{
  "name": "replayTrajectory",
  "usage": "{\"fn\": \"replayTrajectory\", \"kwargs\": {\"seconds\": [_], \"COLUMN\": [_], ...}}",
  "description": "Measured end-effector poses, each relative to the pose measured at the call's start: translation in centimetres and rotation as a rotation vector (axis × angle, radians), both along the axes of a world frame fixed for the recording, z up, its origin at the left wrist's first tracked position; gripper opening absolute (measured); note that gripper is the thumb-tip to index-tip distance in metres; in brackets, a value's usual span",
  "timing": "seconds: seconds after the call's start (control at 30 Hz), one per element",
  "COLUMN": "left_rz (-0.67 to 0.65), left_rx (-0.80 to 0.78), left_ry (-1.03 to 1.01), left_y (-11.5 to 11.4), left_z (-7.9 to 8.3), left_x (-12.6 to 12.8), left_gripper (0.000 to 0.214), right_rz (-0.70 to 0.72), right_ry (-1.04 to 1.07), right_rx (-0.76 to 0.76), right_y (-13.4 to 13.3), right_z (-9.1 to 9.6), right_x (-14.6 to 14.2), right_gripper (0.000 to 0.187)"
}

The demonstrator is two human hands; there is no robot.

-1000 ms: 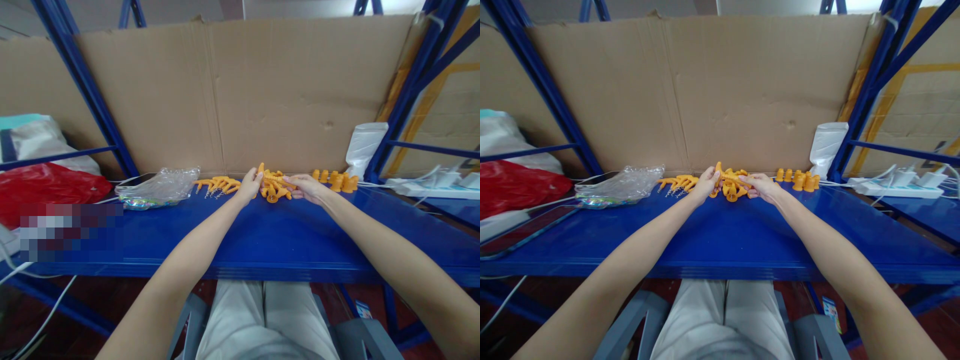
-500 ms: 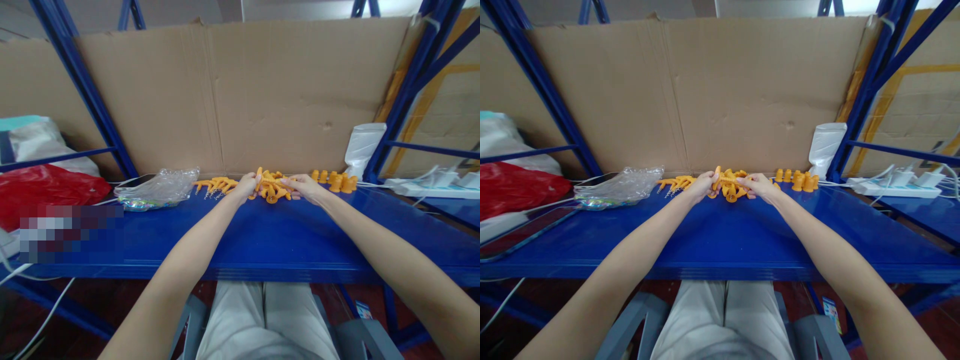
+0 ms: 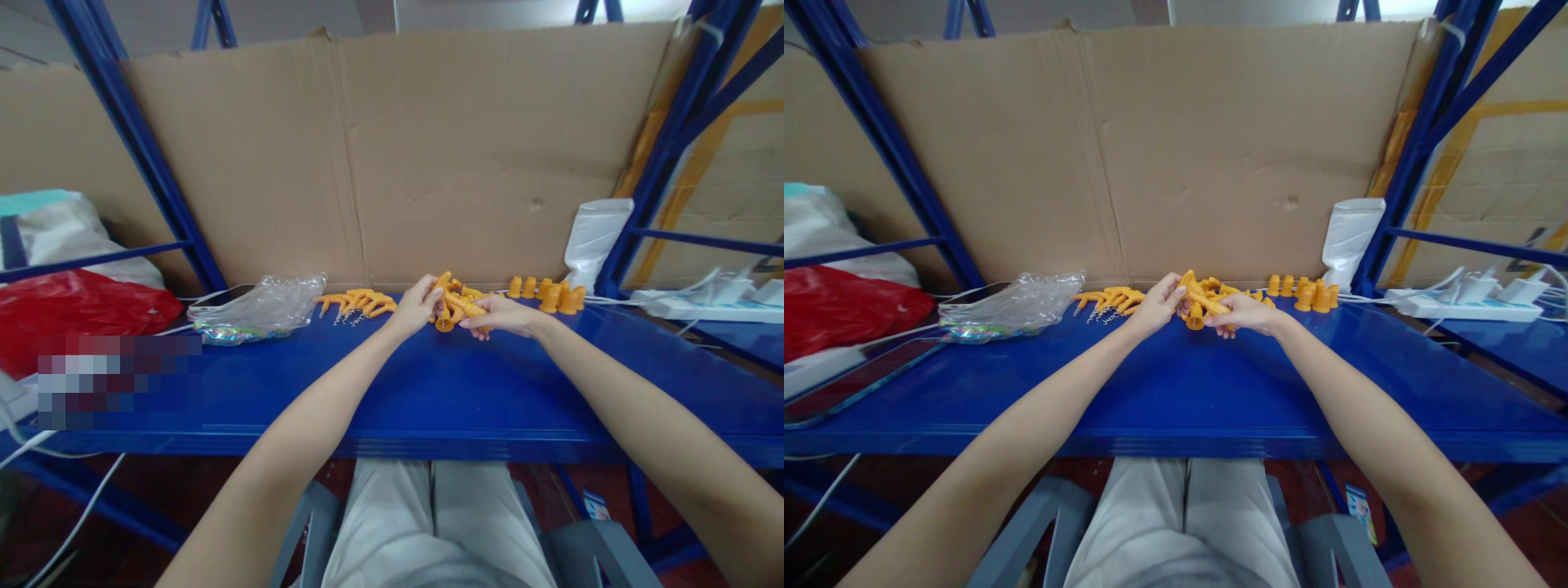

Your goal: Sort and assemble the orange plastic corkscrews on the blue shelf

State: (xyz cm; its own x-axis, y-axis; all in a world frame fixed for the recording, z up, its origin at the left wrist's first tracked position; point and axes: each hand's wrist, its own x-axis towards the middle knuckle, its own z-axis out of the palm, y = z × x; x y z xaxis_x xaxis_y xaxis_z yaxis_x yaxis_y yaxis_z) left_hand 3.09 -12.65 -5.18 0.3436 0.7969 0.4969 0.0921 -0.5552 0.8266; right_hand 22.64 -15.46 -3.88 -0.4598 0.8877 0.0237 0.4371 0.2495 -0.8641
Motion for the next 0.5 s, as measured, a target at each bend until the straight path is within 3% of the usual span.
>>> {"fn": "replayTrajectory", "kwargs": {"seconds": [0.2,0.5], "left_rz": [0.118,0.198], "left_rx": [0.042,-0.002], "left_ry": [-0.002,0.039], "left_y": [0.1,0.2], "left_z": [0.2,0.7], "left_x": [0.1,0.5], "left_gripper": [0.013,0.018], "right_rz": [-0.137,-0.141], "right_ry": [-0.18,-0.205], "right_rx": [0.26,0.252], "right_y": [0.9,1.4], "right_z": [-0.5,-0.7], "right_x": [-1.2,-1.2], "right_gripper": [0.025,0.023]}}
